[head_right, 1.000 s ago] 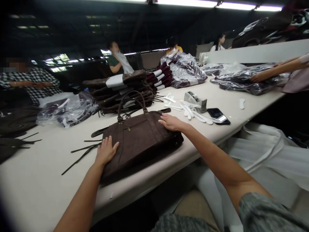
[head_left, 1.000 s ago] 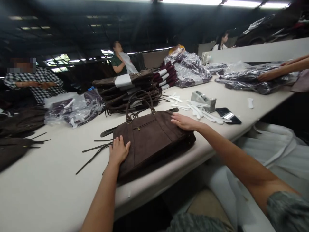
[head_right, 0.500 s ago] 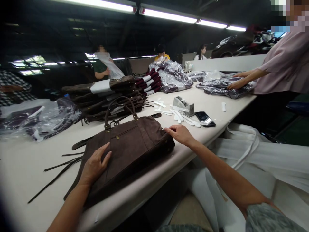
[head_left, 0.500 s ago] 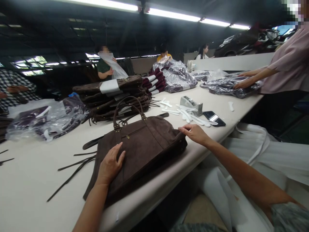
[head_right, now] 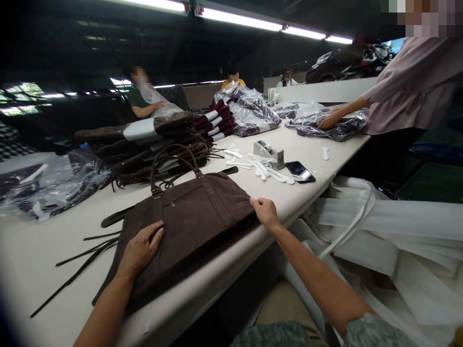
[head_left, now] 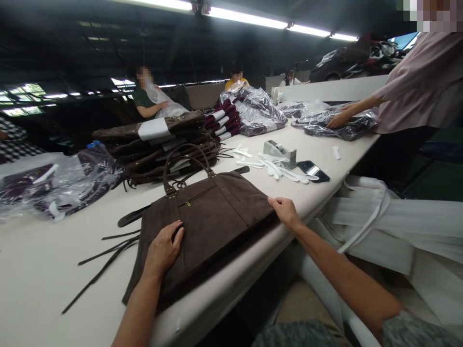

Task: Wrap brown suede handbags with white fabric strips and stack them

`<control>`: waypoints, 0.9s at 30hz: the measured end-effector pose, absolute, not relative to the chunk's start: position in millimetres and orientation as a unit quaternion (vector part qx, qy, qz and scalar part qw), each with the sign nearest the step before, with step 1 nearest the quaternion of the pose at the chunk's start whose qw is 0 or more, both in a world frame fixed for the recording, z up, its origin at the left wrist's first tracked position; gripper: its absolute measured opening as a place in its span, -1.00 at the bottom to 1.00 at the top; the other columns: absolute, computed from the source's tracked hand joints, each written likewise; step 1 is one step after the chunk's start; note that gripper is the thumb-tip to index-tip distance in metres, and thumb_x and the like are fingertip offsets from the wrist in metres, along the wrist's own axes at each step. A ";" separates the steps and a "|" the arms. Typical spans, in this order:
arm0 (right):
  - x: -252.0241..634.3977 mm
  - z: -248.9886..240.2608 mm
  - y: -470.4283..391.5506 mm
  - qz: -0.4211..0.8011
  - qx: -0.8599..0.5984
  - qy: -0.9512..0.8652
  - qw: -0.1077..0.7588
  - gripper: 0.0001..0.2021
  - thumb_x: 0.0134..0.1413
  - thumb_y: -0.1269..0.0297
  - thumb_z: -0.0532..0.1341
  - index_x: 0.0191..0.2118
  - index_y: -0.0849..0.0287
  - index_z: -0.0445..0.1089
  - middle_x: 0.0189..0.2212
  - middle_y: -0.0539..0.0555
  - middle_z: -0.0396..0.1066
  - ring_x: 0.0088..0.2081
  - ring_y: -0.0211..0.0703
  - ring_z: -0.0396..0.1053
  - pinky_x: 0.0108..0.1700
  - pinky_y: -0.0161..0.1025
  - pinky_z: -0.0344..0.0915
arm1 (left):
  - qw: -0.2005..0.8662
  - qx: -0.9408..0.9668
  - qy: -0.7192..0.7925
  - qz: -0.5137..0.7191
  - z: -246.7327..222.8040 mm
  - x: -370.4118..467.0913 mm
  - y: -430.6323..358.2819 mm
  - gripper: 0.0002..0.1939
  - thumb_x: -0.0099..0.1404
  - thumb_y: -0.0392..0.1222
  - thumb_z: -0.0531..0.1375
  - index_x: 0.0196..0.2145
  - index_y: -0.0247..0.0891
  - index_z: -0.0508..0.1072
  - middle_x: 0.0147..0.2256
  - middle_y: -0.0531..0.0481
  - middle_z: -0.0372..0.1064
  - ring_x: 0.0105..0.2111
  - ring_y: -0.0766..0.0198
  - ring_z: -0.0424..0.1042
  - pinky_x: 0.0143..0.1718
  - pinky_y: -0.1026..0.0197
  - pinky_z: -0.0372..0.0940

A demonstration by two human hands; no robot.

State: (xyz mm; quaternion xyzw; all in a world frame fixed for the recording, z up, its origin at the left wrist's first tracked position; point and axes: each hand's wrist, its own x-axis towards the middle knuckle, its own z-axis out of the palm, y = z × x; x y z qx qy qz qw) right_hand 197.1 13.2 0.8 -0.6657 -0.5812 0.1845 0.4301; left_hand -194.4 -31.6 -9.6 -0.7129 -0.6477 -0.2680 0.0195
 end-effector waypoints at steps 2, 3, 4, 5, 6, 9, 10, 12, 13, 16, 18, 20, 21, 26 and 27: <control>195.3 -19.3 9.1 0.212 -0.640 -0.537 0.508 -0.49 0.13 -0.17 0.01 -0.60 0.15 0.25 -0.57 0.02 0.31 -0.47 -0.18 0.28 -0.39 -0.27 0.21 | 0.014 -0.715 -0.645 -0.269 -8.4 -193.8 -31.8 -0.47 0.31 0.11 -0.08 -0.08 -0.29 0.48 -0.04 -0.17 0.47 0.03 0.07 0.41 0.18 0.04 0.24; 194.3 -24.9 8.3 0.214 -0.627 -0.529 0.531 -0.51 0.12 -0.16 0.03 -0.58 0.15 0.27 -0.49 0.05 0.37 -0.41 -0.16 0.32 -0.33 -0.26 0.25 | 0.012 -0.716 -0.644 -0.268 -8.1 -193.9 -32.1 -0.47 0.31 0.11 -0.07 -0.09 -0.29 0.49 -0.04 -0.17 0.47 0.02 0.07 0.42 0.18 0.04 0.24; 193.9 -27.6 8.2 0.216 -0.618 -0.525 0.544 -0.53 0.09 -0.15 0.07 -0.58 0.16 0.28 -0.41 0.09 0.41 -0.37 -0.15 0.35 -0.27 -0.25 0.29 | 0.011 -0.717 -0.643 -0.268 -8.0 -194.4 -32.6 -0.48 0.31 0.12 -0.07 -0.09 -0.29 0.49 -0.04 -0.17 0.47 0.02 0.07 0.42 0.17 0.05 0.24; 194.3 -27.9 8.4 0.218 -0.613 -0.525 0.548 -0.55 0.06 -0.13 0.11 -0.57 0.16 0.29 -0.34 0.12 0.43 -0.35 -0.14 0.37 -0.23 -0.23 0.32 | 0.010 -0.718 -0.641 -0.270 -8.4 -195.4 -33.1 -0.48 0.31 0.12 -0.06 -0.09 -0.28 0.48 -0.04 -0.17 0.47 0.02 0.07 0.42 0.17 0.05 0.25; 195.6 -26.6 8.6 0.218 -0.611 -0.530 0.546 -0.59 0.03 -0.11 0.15 -0.51 0.17 0.33 -0.29 0.15 0.43 -0.35 -0.14 0.38 -0.21 -0.20 0.34 | 0.011 -0.719 -0.639 -0.271 -9.3 -197.0 -33.5 -0.48 0.31 0.12 -0.06 -0.08 -0.28 0.48 -0.04 -0.17 0.47 0.01 0.08 0.43 0.16 0.06 0.26; 201.9 -20.2 7.2 0.165 -0.594 -0.599 0.511 -0.59 0.04 0.06 0.19 -0.05 0.22 0.38 -0.04 0.25 0.38 -0.19 -0.05 0.42 -0.10 -0.10 0.39 | 0.014 -0.729 -0.633 -0.262 -15.2 -202.8 -33.3 -0.48 0.32 0.11 -0.06 -0.03 -0.28 0.46 -0.01 -0.18 0.46 0.03 0.08 0.42 0.19 0.03 0.23; 203.5 -19.0 6.2 0.128 -0.577 -0.642 0.489 -0.52 0.08 0.14 0.16 0.10 0.22 0.29 0.09 0.28 0.30 -0.04 0.00 0.39 0.00 -0.05 0.36 | 0.019 -0.732 -0.633 -0.251 -17.8 -204.2 -32.9 -0.48 0.33 0.10 -0.06 -0.01 -0.29 0.45 0.01 -0.18 0.44 0.06 0.07 0.40 0.21 0.00 0.19; 205.4 -19.3 4.2 0.046 -0.528 -0.730 0.433 -0.48 0.17 0.33 0.05 0.26 0.21 0.16 0.26 0.25 0.11 0.25 0.04 0.13 0.22 0.05 0.18 | 0.035 -0.728 -0.648 -0.221 -22.6 -204.6 -32.4 -0.48 0.34 0.07 -0.05 0.04 -0.32 0.41 0.09 -0.21 0.37 0.13 0.03 0.32 0.26 -0.10 0.08; 205.8 -20.9 3.6 0.013 -0.496 -0.771 0.399 -0.47 0.18 0.43 -0.02 0.28 0.20 0.15 0.30 0.21 0.06 0.32 0.01 0.00 0.29 0.08 0.07 | 0.047 -0.718 -0.664 -0.204 -24.1 -203.6 -32.7 -0.47 0.34 0.05 -0.04 0.08 -0.35 0.38 0.14 -0.25 0.31 0.18 0.01 0.27 0.28 -0.14 0.03; 208.3 -29.1 5.1 -0.048 -0.404 -0.855 0.322 -0.37 0.11 0.62 -0.15 0.29 0.17 0.17 0.29 0.14 0.11 0.36 -0.06 -0.09 0.33 0.11 0.00 | 0.074 -0.670 -0.722 -0.154 -24.2 -196.7 -35.7 -0.39 0.35 0.04 -0.02 0.20 -0.46 0.25 0.28 -0.38 0.05 0.29 -0.06 0.06 0.28 -0.20 -0.02; 212.3 -35.4 8.5 -0.065 -0.364 -0.875 0.311 -0.35 0.11 0.64 -0.16 0.31 0.21 0.13 0.28 0.14 0.14 0.35 -0.07 -0.07 0.33 0.08 0.04 | 0.082 -0.648 -0.746 -0.128 -21.5 -191.5 -38.7 -0.36 0.37 0.05 -0.03 0.23 -0.49 0.19 0.31 -0.43 -0.07 0.31 -0.10 -0.03 0.27 -0.21 -0.02; 217.4 -39.1 12.5 -0.065 -0.362 -0.875 0.314 -0.39 0.17 0.59 -0.17 0.33 0.29 0.08 0.28 0.18 0.14 0.33 -0.08 -0.01 0.32 0.04 0.07 | 0.082 -0.639 -0.757 -0.109 -18.3 -187.5 -41.5 -0.35 0.39 0.07 -0.04 0.24 -0.49 0.18 0.32 -0.44 -0.11 0.32 -0.11 -0.06 0.27 -0.20 -0.02; 220.0 -38.7 14.1 -0.056 -0.373 -0.872 0.312 -0.43 0.21 0.54 -0.18 0.33 0.33 0.07 0.27 0.20 0.15 0.31 -0.08 0.04 0.32 0.02 0.08 | 0.079 -0.635 -0.761 -0.101 -16.9 -186.1 -42.8 -0.35 0.39 0.07 -0.04 0.24 -0.49 0.18 0.32 -0.44 -0.12 0.33 -0.12 -0.08 0.28 -0.18 -0.03; 228.1 7.0 18.5 0.055 -0.459 -0.865 0.193 -0.48 0.33 0.11 -0.14 0.21 0.24 0.28 0.17 0.18 0.30 0.18 0.03 0.28 0.24 0.00 0.20 | 0.068 -0.625 -0.773 -0.086 -14.6 -183.2 -46.1 -0.35 0.41 0.10 -0.06 0.26 -0.43 0.16 0.32 -0.41 -0.13 0.34 -0.12 -0.13 0.28 -0.16 -0.05; 227.7 26.0 19.3 0.081 -0.456 -0.873 0.156 -0.49 0.32 0.06 -0.14 0.15 0.18 0.35 0.13 0.16 0.35 0.15 0.05 0.31 0.21 0.01 0.22 | 0.069 -0.627 -0.772 -0.086 -15.1 -183.1 -46.1 -0.36 0.41 0.11 -0.07 0.26 -0.42 0.17 0.32 -0.41 -0.12 0.34 -0.12 -0.14 0.28 -0.16 -0.05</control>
